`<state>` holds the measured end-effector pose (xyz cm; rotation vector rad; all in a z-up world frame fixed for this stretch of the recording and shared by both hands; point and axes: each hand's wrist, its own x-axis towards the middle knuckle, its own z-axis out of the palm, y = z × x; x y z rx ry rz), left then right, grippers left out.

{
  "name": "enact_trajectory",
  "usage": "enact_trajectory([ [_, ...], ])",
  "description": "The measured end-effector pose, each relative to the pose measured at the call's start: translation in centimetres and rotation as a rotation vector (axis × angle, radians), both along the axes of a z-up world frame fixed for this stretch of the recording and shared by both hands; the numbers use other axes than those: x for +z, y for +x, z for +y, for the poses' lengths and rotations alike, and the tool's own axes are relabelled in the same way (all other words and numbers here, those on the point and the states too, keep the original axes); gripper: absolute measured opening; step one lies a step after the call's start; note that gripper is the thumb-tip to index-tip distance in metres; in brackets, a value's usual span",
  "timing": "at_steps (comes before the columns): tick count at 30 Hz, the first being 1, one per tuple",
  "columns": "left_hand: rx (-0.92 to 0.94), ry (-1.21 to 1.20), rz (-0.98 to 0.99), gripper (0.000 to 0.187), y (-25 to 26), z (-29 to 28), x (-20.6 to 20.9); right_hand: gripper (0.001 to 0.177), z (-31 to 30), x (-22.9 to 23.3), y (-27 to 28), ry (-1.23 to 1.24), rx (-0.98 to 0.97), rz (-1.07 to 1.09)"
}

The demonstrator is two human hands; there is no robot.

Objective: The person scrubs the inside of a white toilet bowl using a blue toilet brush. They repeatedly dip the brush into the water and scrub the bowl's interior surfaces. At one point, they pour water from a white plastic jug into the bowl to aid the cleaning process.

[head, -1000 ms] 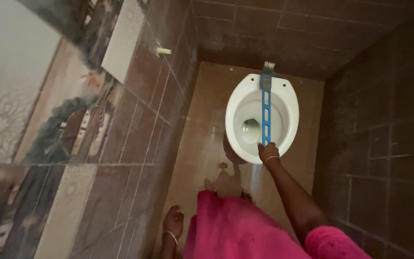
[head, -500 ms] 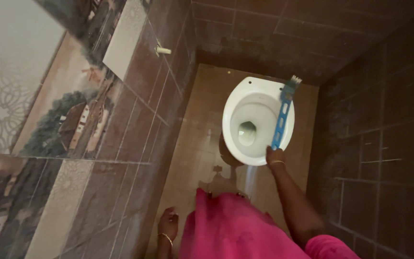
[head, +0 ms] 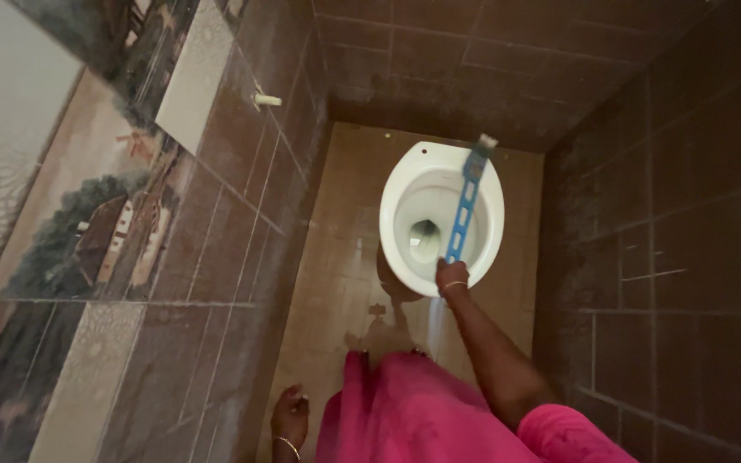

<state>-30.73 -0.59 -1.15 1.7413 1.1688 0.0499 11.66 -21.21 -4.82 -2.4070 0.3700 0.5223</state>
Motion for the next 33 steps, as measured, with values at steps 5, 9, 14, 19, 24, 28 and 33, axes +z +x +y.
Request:
enact_trajectory([
  [5, -0.007, -0.079, 0.099, 0.037, 0.2, -0.3, -0.3, 0.067, -3.2, 0.8, -0.9, 0.019, 0.139, 0.143],
  [9, -0.051, -0.037, 0.081, 0.039, 1.4, 0.2, -0.6, 0.066, -6.1, 1.9, -1.8, -0.162, 0.314, 0.019],
  [14, -0.052, -0.149, 0.069, 0.038, 2.1, 1.5, -0.1, 0.058, -3.0, 2.0, -2.6, 0.029, -0.035, 0.03],
  [19, -0.178, 0.072, 0.033, 0.035, 2.4, 1.5, -0.2, 0.063, -2.6, 1.8, -2.3, 0.003, 0.002, 0.093],
  [24, -0.221, -0.058, 0.173, 0.04, 3.8, 2.0, -0.7, 0.059, -4.9, 2.1, -4.2, -0.096, 0.342, 0.09],
  [28, -0.274, 0.016, 0.055, 0.036, 5.0, 2.6, -1.4, 0.055, -7.4, 2.5, -7.5, -0.16, 0.557, 0.036],
  [33, -0.199, -0.06, 0.051, 0.036, 4.6, 3.4, -1.7, 0.051, -8.4, 2.7, -10.5, -0.151, 0.42, 0.081],
])
